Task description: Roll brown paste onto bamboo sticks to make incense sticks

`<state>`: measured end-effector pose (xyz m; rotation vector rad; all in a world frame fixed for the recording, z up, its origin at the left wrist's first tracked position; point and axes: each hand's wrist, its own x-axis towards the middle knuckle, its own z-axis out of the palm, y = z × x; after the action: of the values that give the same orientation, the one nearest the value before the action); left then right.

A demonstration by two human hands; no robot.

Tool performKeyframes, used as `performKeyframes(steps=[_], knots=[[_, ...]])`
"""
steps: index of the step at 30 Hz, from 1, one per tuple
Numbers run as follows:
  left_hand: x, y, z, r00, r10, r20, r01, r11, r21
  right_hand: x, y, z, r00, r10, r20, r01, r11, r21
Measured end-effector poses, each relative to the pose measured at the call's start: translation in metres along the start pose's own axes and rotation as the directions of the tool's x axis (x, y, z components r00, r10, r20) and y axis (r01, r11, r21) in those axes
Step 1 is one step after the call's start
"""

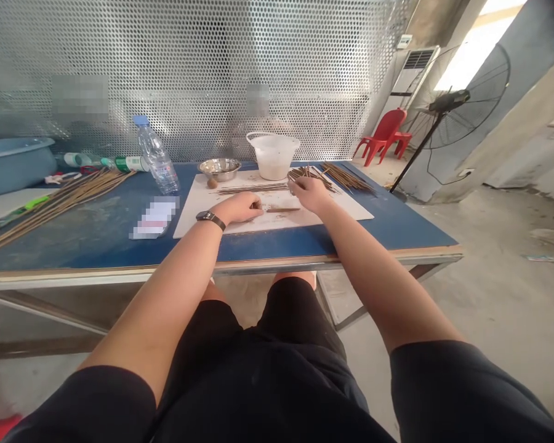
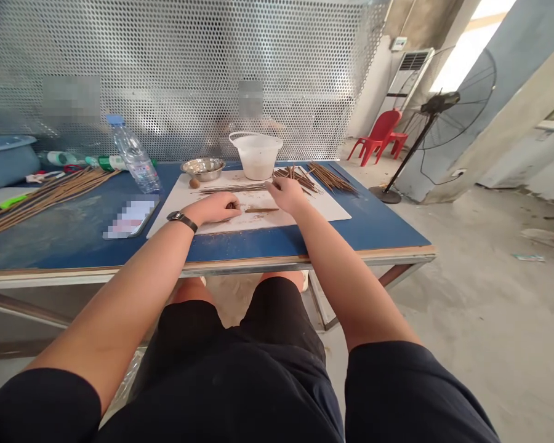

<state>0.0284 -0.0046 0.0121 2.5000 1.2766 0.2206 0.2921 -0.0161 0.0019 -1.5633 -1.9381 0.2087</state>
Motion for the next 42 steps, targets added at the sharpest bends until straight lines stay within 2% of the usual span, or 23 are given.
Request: performKeyframes(steps=[2, 5, 7, 9, 12, 14, 16, 18, 21, 26, 29, 32, 39, 42], knots=[[0.0, 0.001, 0.0, 0.999, 0.012, -0.05, -0.013, 1.0, -0.006, -0.002, -0.007, 0.014, 0.991, -0.094, 0.093, 0.1, 0.993, -0.057], [-0.002, -0.005, -0.004, 0.973, -0.076, -0.218, 0.076, 0.997, -0.007, -0.013, -0.016, 0.03, 0.953, -0.187, 0.238, 0.214, 0.972, -0.096], [-0.002, -0.009, -0.009, 0.95, -0.128, -0.283, 0.128, 0.992, -0.019, -0.027, -0.02, 0.034, 0.929, -0.205, 0.309, 0.25, 0.961, -0.115], [-0.002, -0.013, -0.015, 0.95, -0.139, -0.281, 0.137, 0.99, -0.026, -0.045, -0.022, 0.03, 0.91, -0.201, 0.361, 0.265, 0.955, -0.136], [-0.008, -0.022, -0.023, 0.968, -0.117, -0.221, 0.117, 0.993, -0.011, -0.073, -0.02, 0.016, 0.885, -0.18, 0.43, 0.262, 0.955, -0.141], [-0.016, -0.033, -0.026, 0.975, -0.091, -0.202, 0.093, 0.996, 0.0, -0.089, -0.019, 0.005, 0.858, -0.18, 0.481, 0.268, 0.956, -0.121], [-0.026, -0.047, -0.026, 0.97, -0.084, -0.228, 0.08, 0.996, -0.025, -0.099, -0.019, -0.003, 0.839, -0.185, 0.512, 0.278, 0.954, -0.111], [-0.036, -0.059, -0.026, 0.954, -0.121, -0.275, 0.107, 0.992, -0.067, -0.102, -0.02, -0.006, 0.832, -0.181, 0.525, 0.288, 0.949, -0.13], [-0.043, -0.067, -0.024, 0.936, -0.163, -0.313, 0.138, 0.985, -0.1, -0.089, -0.023, 0.001, 0.844, -0.161, 0.511, 0.29, 0.939, -0.184], [-0.042, -0.067, -0.021, 0.943, -0.199, -0.267, 0.17, 0.977, -0.126, -0.047, -0.028, 0.018, 0.845, -0.12, 0.522, 0.282, 0.928, -0.243], [-0.04, -0.068, -0.017, 0.948, -0.196, -0.252, 0.166, 0.977, -0.135, -0.036, -0.027, 0.023, 0.851, -0.11, 0.514, 0.272, 0.929, -0.251], [-0.039, -0.071, -0.014, 0.952, -0.183, -0.244, 0.154, 0.979, -0.135, -0.044, -0.024, 0.02, 0.857, -0.129, 0.5, 0.282, 0.928, -0.244], [-0.036, -0.076, -0.008, 0.949, -0.199, -0.243, 0.169, 0.976, -0.136, -0.091, -0.023, -0.002, 0.814, -0.176, 0.554, 0.352, 0.908, -0.227], [-0.036, -0.074, -0.008, 0.949, -0.195, -0.248, 0.164, 0.976, -0.143, -0.102, -0.017, -0.009, 0.823, -0.214, 0.526, 0.358, 0.915, -0.188]])
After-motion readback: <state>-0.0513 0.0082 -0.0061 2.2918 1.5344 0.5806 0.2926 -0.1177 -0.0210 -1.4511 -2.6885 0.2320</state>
